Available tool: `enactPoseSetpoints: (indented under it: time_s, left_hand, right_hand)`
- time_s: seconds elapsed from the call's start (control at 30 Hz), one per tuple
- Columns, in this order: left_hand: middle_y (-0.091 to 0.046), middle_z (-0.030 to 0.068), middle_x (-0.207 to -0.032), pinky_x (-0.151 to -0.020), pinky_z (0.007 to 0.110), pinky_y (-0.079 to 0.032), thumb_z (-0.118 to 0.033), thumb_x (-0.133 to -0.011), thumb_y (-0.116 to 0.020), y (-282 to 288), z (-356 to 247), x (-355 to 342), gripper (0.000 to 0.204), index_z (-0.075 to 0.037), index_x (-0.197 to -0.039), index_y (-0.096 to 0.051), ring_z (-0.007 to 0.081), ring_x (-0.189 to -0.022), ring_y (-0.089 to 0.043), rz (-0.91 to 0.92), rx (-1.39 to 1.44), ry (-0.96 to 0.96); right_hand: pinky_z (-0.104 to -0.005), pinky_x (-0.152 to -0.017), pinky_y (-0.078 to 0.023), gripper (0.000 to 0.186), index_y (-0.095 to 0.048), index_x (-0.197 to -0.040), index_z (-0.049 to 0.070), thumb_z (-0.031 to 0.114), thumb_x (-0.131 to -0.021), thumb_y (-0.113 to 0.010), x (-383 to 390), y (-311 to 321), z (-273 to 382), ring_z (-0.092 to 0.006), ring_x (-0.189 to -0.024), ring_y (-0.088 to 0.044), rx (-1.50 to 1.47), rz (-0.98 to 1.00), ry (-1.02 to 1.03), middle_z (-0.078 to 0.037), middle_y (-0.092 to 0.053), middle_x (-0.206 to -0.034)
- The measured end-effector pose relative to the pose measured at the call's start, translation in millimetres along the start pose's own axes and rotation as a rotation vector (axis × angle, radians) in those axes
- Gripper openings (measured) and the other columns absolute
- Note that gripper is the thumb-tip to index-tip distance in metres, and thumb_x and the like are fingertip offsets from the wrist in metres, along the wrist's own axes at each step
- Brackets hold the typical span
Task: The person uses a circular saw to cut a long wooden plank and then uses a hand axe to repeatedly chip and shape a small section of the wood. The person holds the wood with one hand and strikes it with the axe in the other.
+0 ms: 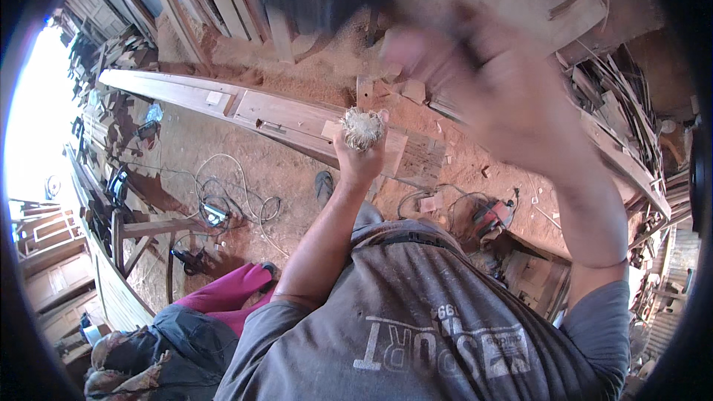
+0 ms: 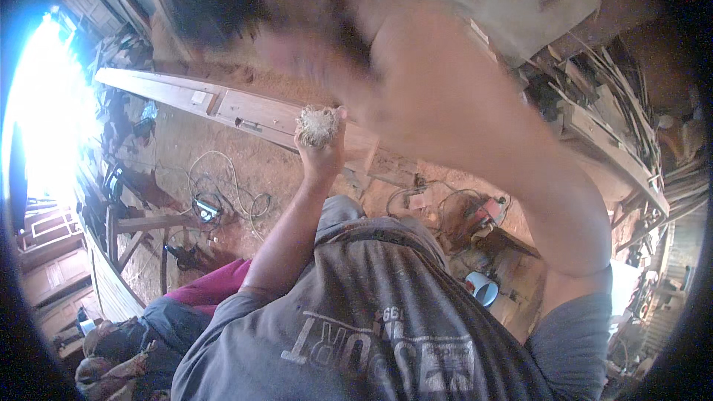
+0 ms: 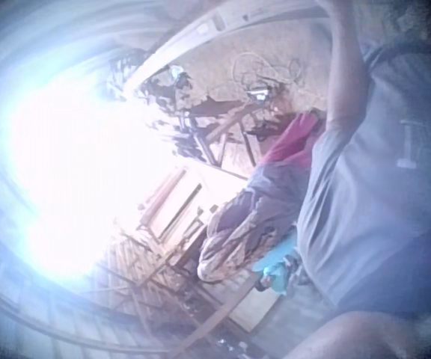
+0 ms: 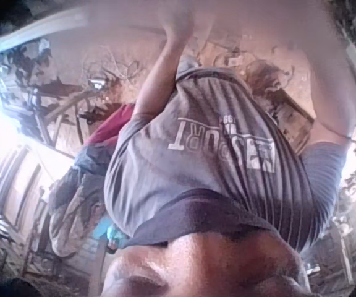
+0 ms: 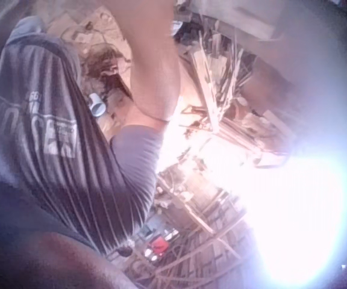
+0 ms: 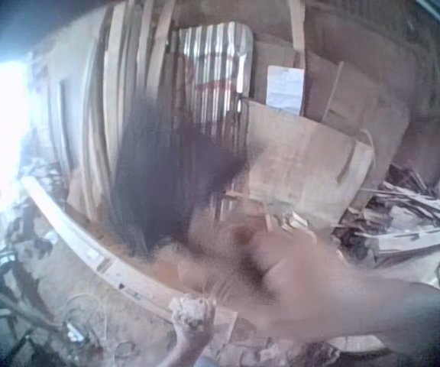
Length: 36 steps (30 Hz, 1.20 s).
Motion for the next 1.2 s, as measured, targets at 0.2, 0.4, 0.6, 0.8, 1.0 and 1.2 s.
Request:
enactPoseSetpoints:
  time_s: [0.2,0.4,0.6,0.8,1.0,1.2]
  left_hand:
    - [-0.065,0.0107,-0.073,-0.067,0.039,-0.049,-0.008,-0.088,-0.072,-17.0,6.6,3.6,0.009,-0.003,-0.082,-0.068,0.0332,-0.070,-0.064,0.020,-0.072,-0.072]
    - [-0.069,0.0126,-0.080,-0.071,0.041,-0.053,-0.004,-0.085,-0.068,-4.4,17.4,14.7,0.006,-0.004,-0.090,-0.070,0.0349,-0.075,-0.067,0.014,-0.114,-0.066]
    - [-0.071,0.0107,-0.089,-0.077,0.043,-0.052,-0.009,-0.085,-0.069,-25.7,23.0,19.9,0.011,-0.005,-0.095,-0.070,0.0321,-0.080,-0.066,0.138,-0.061,-0.121]
    - [-0.067,0.0090,-0.083,-0.071,0.035,-0.049,-0.003,-0.089,-0.063,10.6,13.5,4.8,0.008,-0.005,-0.094,-0.068,0.0226,-0.078,-0.063,-0.049,0.233,0.077]
    - [-0.040,-0.0061,-0.054,-0.040,0.026,-0.024,-0.019,-0.098,-0.068,59.3,90.1,-10.3,0.034,-0.015,-0.073,-0.045,0.0064,-0.043,-0.034,-0.419,0.988,0.657]
    - [-0.040,-0.0050,-0.054,-0.041,0.027,-0.025,-0.015,-0.097,-0.069,38.3,46.1,-10.5,0.034,-0.015,-0.073,-0.045,0.0076,-0.042,-0.034,-0.250,0.894,0.638]
  right_hand:
    - [-0.0289,-0.063,-0.045,0.037,-0.062,-0.105,0.006,0.038,-0.107,-0.044,7.6,24.9,3.5,-0.0167,-0.067,-0.054,-0.433,-0.171,0.177,-0.005,-0.055,-0.079]
    - [-0.0479,-0.083,-0.054,0.054,-0.061,-0.124,0.000,0.047,-0.097,-0.062,24.1,-4.6,-3.4,-0.0433,-0.094,-0.069,-0.115,0.260,-0.297,-0.023,-0.071,-0.099]
    - [-0.0487,-0.082,-0.055,0.054,-0.062,-0.122,0.000,0.049,-0.100,-0.057,56.8,-48.2,-27.2,-0.0416,-0.095,-0.070,0.065,0.309,-0.453,-0.023,-0.073,-0.097]
    - [-0.0477,-0.084,-0.054,0.056,-0.060,-0.125,-0.001,0.047,-0.097,-0.063,96.1,-78.3,-54.3,-0.0452,-0.096,-0.069,-0.016,0.360,-0.423,-0.025,-0.071,-0.101]
    - [-0.0347,-0.065,-0.055,0.044,-0.059,-0.111,-0.004,0.040,-0.104,-0.057,166.7,-101.8,-89.9,-0.0179,-0.073,-0.069,-0.527,0.233,-0.960,-0.012,-0.067,-0.085]
    - [-0.0292,-0.050,-0.048,0.043,-0.060,-0.109,-0.005,0.037,-0.104,-0.058,215.7,-125.8,-90.8,-0.0122,-0.055,-0.061,-0.548,0.239,-1.033,-0.010,-0.070,-0.082]
Point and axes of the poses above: each hand's wrist, its own x-axis away from the middle knuckle, its own y-axis out of the back of the hand, z = x × y, the point moved 5 cm from there along -x, towards the middle knuckle
